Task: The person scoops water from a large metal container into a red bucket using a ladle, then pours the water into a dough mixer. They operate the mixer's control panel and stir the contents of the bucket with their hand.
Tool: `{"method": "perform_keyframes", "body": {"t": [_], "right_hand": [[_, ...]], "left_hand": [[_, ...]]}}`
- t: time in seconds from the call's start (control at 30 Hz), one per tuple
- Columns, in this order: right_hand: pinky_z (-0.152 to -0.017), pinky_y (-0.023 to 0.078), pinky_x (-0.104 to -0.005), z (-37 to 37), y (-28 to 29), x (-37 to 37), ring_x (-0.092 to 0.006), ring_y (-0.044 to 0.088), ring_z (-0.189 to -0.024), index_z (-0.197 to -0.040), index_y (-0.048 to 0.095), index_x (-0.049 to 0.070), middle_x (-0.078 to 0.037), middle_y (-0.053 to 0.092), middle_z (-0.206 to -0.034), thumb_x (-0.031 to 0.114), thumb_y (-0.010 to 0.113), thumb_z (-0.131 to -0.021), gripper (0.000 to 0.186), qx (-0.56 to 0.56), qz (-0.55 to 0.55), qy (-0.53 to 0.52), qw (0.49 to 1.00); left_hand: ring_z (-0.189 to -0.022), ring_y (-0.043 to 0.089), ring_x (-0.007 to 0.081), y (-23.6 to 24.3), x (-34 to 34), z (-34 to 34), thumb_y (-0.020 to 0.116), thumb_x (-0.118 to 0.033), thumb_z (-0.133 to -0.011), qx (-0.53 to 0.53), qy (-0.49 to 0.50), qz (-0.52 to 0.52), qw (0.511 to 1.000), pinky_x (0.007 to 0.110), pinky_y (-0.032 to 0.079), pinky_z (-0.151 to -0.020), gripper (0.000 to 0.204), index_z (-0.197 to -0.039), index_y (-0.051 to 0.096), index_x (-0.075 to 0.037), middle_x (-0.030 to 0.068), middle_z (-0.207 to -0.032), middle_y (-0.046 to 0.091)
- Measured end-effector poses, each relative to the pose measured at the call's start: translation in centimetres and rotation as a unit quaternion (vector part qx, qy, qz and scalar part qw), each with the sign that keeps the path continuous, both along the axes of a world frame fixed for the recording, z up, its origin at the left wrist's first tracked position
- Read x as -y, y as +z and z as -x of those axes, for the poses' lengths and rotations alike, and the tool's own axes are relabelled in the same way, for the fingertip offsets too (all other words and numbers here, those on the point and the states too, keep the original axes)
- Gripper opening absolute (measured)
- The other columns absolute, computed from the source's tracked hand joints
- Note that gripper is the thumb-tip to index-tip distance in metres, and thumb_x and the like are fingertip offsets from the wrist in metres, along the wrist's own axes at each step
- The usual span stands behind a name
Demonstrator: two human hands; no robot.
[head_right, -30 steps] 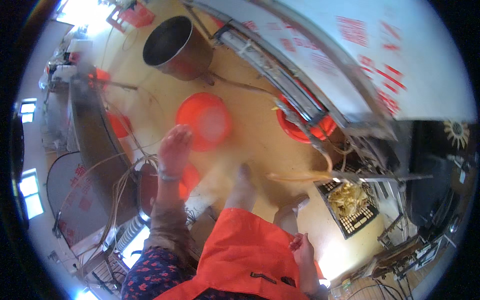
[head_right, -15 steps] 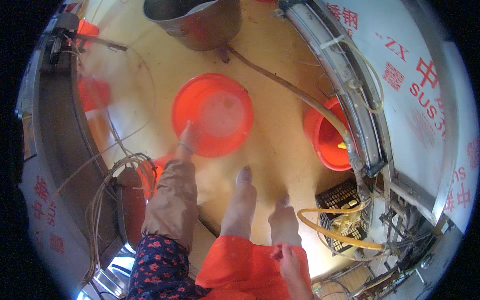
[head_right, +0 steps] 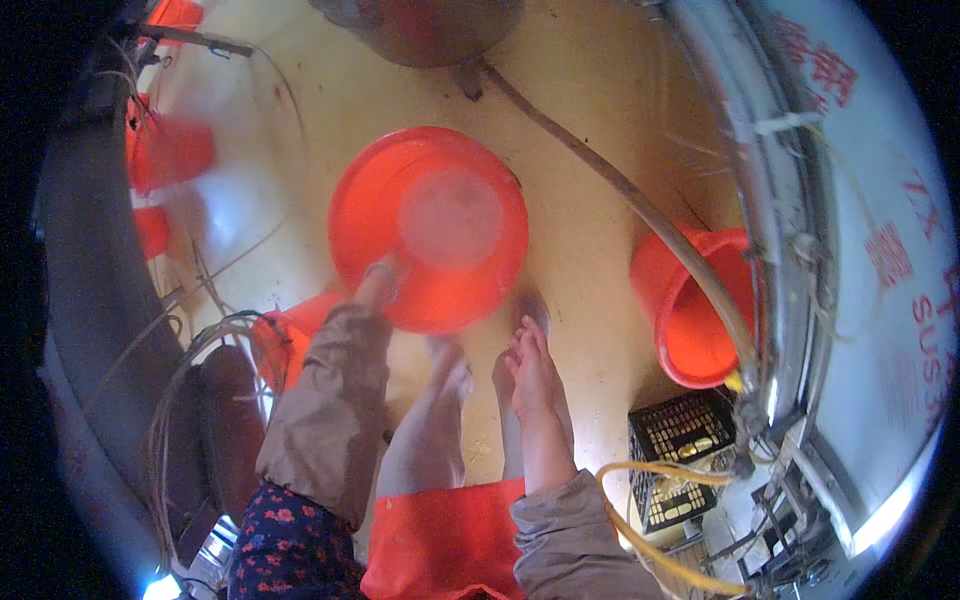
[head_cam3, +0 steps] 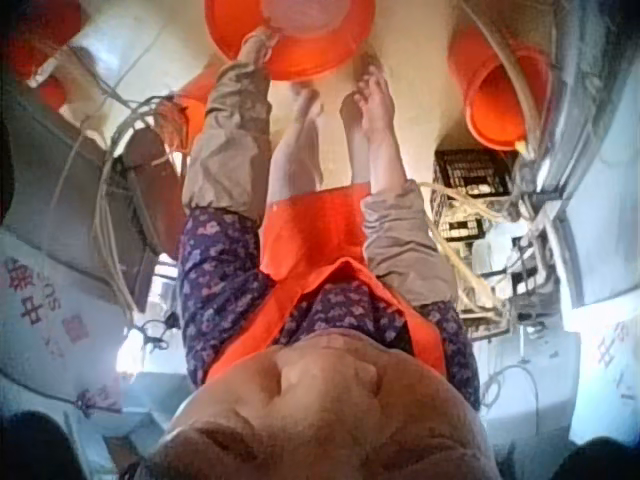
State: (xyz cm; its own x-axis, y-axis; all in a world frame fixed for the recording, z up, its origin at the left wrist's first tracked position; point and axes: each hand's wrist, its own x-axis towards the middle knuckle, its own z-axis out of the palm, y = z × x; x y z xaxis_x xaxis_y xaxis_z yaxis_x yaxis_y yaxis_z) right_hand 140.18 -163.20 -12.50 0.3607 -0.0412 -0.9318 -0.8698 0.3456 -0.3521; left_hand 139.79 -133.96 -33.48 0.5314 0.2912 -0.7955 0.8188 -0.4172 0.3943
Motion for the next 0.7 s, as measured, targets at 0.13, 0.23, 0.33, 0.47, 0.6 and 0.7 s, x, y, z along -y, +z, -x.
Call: {"method": "perform_keyframes", "body": {"t": [0.13, 0.23, 0.33, 0.47, 0.6, 0.7], "right_hand": [[-0.093, 0.032, -0.0382, -1.8, -5.8, -3.1, -0.0187, 0.040, -0.114, -0.133, 0.035, 0.019, -0.003, 0.042, -0.125, 0.048, 0.034, -0.093, 0.050, -0.027, -0.054, -0.061, 0.996], [-0.099, 0.028, -0.0407, -2.6, -9.1, -4.9, -0.0209, 0.037, -0.120, -0.135, 0.031, 0.017, -0.005, 0.039, -0.131, 0.052, 0.029, -0.092, 0.055, -0.074, -0.059, -0.114, 0.989], [-0.104, 0.024, -0.0415, -3.2, -10.4, -5.7, -0.0223, 0.032, -0.125, -0.134, 0.030, 0.011, -0.005, 0.035, -0.136, 0.050, 0.027, -0.093, 0.057, 0.003, -0.096, -0.181, 0.979], [-0.105, 0.025, -0.0403, -4.3, -9.9, -7.0, -0.0226, 0.030, -0.127, -0.132, 0.032, 0.007, -0.006, 0.034, -0.138, 0.044, 0.026, -0.095, 0.053, 0.107, -0.170, -0.198, 0.959], [-0.105, 0.025, -0.0404, -5.8, -8.9, -6.9, -0.0228, 0.032, -0.126, -0.131, 0.034, 0.006, -0.008, 0.035, -0.137, 0.040, 0.027, -0.095, 0.050, 0.111, -0.180, -0.200, 0.957], [-0.105, 0.026, -0.0383, -6.7, -8.4, -6.5, -0.0226, 0.037, -0.123, -0.128, 0.038, 0.004, -0.009, 0.041, -0.132, 0.040, 0.033, -0.094, 0.050, 0.104, -0.138, -0.177, 0.969]], "left_hand": [[-0.097, 0.049, 0.0161, -9.6, -1.6, -3.6, 0.044, -0.031, -0.090, 0.055, 0.063, 0.002, 0.996, 0.033, 0.040, -0.084, 0.040, -0.122, 0.046, -0.007, 0.0050, -0.112, 0.053], [-0.099, 0.049, 0.0161, -16.2, -2.3, -6.2, 0.044, -0.030, -0.090, 0.104, 0.182, 0.062, 0.976, 0.033, 0.040, -0.086, 0.039, -0.121, 0.047, -0.007, 0.0053, -0.112, 0.054], [-0.100, 0.050, 0.0161, -17.1, -0.3, -7.2, 0.043, -0.029, -0.089, 0.174, 0.406, 0.278, 0.853, 0.033, 0.040, -0.088, 0.038, -0.120, 0.048, -0.007, 0.0056, -0.112, 0.054], [-0.102, 0.050, 0.0160, -9.7, 6.5, -11.2, 0.043, -0.028, -0.089, 0.349, 0.542, 0.472, 0.602, 0.033, 0.039, -0.091, 0.037, -0.118, 0.049, -0.007, 0.0059, -0.111, 0.055], [-0.103, 0.051, 0.0160, -2.3, 12.2, -19.1, 0.042, -0.027, -0.089, 0.707, 0.444, 0.549, -0.027, 0.033, 0.039, -0.094, 0.036, -0.117, 0.050, -0.007, 0.0063, -0.111, 0.055], [-0.101, 0.052, 0.0167, -2.4, 11.7, -19.5, 0.044, -0.027, -0.088, 0.653, 0.508, 0.536, -0.168, 0.033, 0.040, -0.093, 0.033, -0.112, 0.053, -0.006, 0.0076, -0.107, 0.057]]}}
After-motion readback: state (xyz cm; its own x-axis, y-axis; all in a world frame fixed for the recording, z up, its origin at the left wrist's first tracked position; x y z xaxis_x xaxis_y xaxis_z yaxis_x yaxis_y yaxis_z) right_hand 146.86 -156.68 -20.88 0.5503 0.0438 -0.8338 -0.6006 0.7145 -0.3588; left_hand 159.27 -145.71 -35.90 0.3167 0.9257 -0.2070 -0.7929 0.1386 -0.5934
